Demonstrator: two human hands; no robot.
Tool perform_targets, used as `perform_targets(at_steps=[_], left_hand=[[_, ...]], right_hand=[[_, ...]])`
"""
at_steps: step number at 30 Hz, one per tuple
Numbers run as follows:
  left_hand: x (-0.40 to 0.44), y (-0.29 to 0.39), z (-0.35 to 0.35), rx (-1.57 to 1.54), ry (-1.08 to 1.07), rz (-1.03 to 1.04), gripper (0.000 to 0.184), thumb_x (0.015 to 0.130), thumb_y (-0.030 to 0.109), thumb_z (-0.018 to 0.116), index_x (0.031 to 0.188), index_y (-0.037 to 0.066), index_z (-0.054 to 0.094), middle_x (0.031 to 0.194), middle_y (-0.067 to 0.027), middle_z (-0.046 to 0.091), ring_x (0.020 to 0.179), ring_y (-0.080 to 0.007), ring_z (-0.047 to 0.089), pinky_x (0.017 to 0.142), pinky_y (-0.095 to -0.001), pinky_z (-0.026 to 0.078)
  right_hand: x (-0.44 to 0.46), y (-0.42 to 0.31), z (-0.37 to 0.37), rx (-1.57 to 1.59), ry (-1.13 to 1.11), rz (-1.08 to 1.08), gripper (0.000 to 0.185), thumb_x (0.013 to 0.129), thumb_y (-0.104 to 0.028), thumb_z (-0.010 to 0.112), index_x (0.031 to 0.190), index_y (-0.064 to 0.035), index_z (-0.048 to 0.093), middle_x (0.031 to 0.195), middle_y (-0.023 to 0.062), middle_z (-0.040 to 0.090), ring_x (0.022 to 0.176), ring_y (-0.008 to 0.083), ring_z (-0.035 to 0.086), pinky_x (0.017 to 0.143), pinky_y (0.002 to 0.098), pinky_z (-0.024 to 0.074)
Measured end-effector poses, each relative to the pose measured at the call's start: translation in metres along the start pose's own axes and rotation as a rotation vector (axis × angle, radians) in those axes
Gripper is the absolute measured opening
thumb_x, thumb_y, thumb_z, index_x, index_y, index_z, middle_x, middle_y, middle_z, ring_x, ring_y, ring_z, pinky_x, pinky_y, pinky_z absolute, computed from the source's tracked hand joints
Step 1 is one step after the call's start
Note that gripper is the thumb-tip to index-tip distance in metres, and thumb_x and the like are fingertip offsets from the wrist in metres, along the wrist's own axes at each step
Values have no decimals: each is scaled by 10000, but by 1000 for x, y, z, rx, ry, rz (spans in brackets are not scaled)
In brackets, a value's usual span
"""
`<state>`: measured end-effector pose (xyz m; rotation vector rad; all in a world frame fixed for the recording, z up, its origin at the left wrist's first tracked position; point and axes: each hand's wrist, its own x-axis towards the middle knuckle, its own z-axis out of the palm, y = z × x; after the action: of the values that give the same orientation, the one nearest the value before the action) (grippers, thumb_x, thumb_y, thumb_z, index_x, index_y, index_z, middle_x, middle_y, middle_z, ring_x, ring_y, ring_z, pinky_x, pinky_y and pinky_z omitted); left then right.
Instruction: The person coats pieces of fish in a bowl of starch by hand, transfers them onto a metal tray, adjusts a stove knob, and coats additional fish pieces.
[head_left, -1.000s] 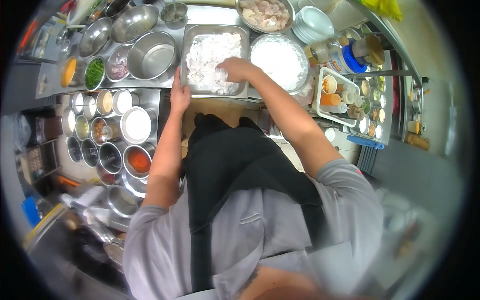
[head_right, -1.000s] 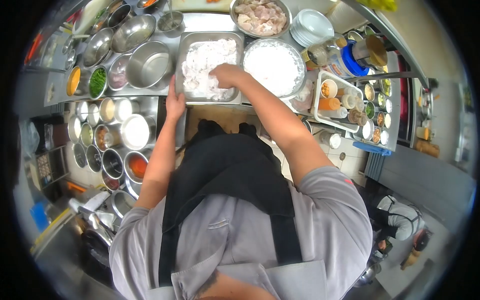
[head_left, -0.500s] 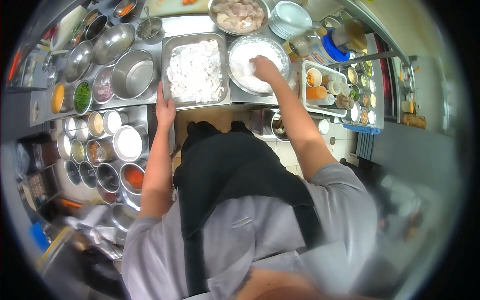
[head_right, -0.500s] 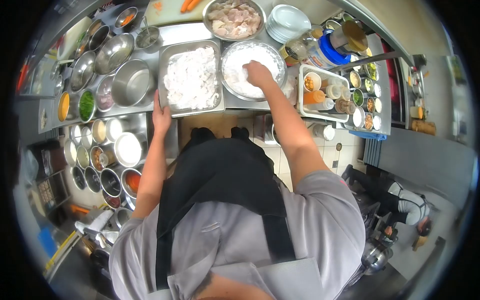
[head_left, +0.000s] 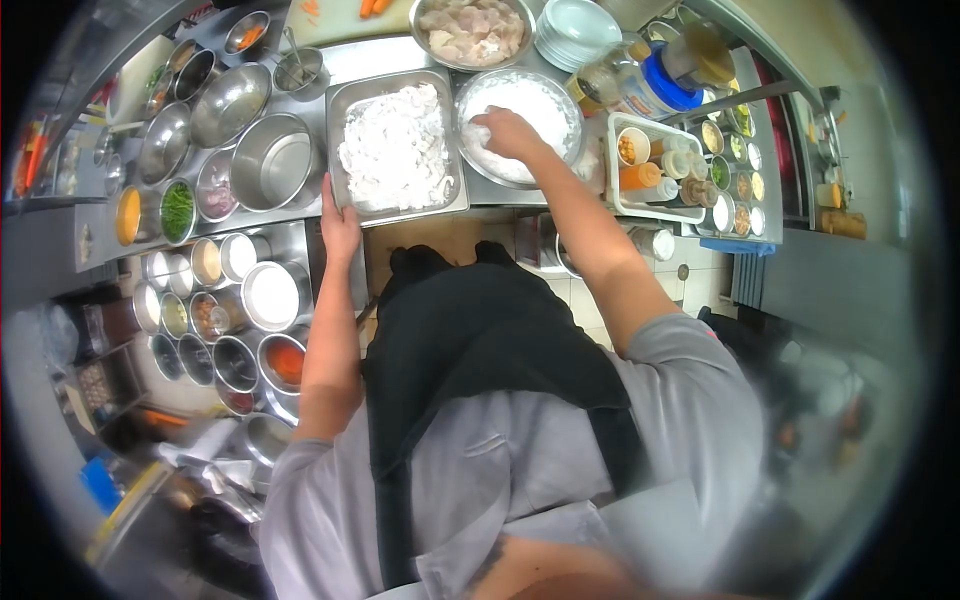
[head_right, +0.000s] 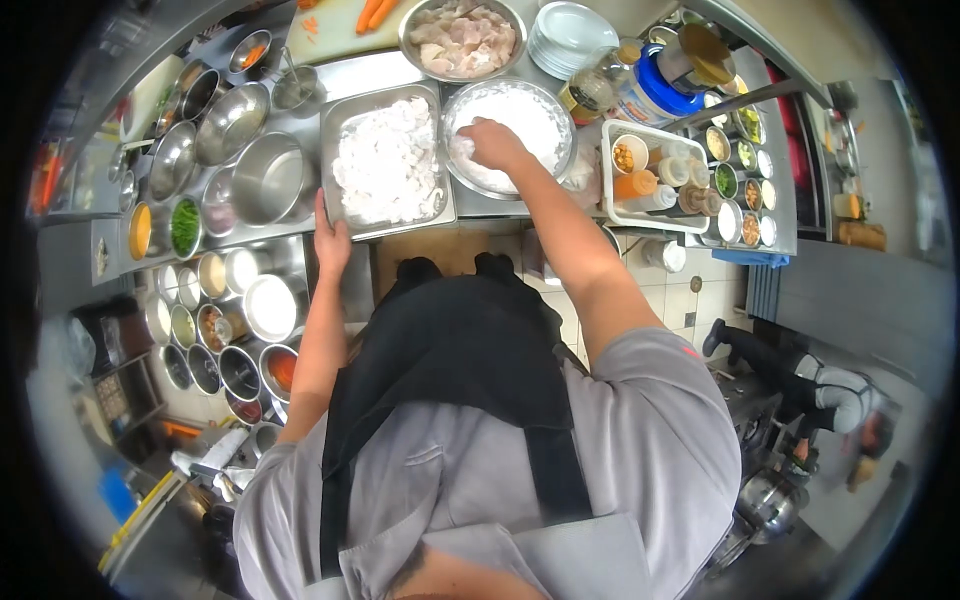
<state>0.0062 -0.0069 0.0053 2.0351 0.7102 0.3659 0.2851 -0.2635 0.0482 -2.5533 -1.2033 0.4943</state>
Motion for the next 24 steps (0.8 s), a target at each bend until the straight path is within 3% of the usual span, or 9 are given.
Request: perform_targets(at_steps=[3, 6, 7, 11, 13, 16, 21, 24], left_hand=[[1, -4, 2, -7, 6, 23, 720, 841, 27, 435, 1535, 89, 253, 1442, -272, 457, 1282, -419, 500, 1052, -414, 401], [-1, -3, 2, -1, 12, 24, 718, 840, 21, 432, 1533, 85, 257, 1441, -274, 457, 1285, -418, 499, 1055, -413, 398], [0, -2, 1, -3, 9, 13, 717, 839, 16, 431, 1532, 83, 261, 1440, -273, 458, 1287, -416, 498, 1057, -412, 396], [2, -2, 0, -18, -25, -25, 713, 841, 19, 434, 1530, 81, 264, 1439, -273, 458, 1286, -421, 496, 1054, -413, 399], [1, -7, 2, 4, 32, 98, 712, 843, 27, 439, 1531, 82, 263, 1428, -277, 467, 1283, -429, 493, 1050, -416, 403], [1, -5, 1, -23, 0, 6, 713, 845, 34, 443, 1532, 89, 261, 1420, -276, 476, 1281, -434, 491, 1050, -421, 403], [1, -3, 1, -10, 9, 0, 711, 846, 34, 443, 1531, 100, 267, 1411, -276, 484, 1275, -434, 497, 1048, -429, 405], [0, -6, 0, 9, 13, 5, 710, 846, 43, 445, 1531, 102, 268, 1405, -277, 489, 1265, -434, 507, 1039, -435, 412]], right_hand=[[-5, 9, -21, 159, 154, -4, 465, 691, -52, 699, 1154, -89, 695, 1062, 203, 673, 1017, 364, 638, 934, 404, 511], [-7, 8, -40, 143, 131, 70, 465, 693, -52, 694, 1158, -53, 685, 1064, 212, 683, 1014, 367, 642, 941, 407, 508], [-6, 5, -45, 130, 48, 94, 488, 695, -56, 698, 1181, -35, 672, 1180, 214, 653, 1076, 364, 624, 956, 400, 502], [1, 2, -29, 61, 2, 63, 518, 696, -58, 699, 1212, -60, 662, 1251, 207, 620, 1131, 358, 600, 978, 393, 492], [6, 4, -5, -31, -18, -159, 536, 695, -54, 705, 1228, -79, 654, 1262, 174, 609, 1151, 347, 587, 993, 395, 485], [8, -2, 2, -56, -138, -115, 512, 707, -26, 684, 1215, -86, 659, 1242, 151, 618, 1144, 341, 591, 995, 400, 483], [6, 1, -4, -113, -81, -106, 518, 713, 21, 631, 1221, -81, 639, 1281, 123, 611, 1162, 327, 586, 990, 405, 485], [6, 7, 3, -104, -53, -209, 530, 708, 14, 634, 1229, -88, 626, 1277, 139, 613, 1161, 324, 586, 982, 412, 486]])
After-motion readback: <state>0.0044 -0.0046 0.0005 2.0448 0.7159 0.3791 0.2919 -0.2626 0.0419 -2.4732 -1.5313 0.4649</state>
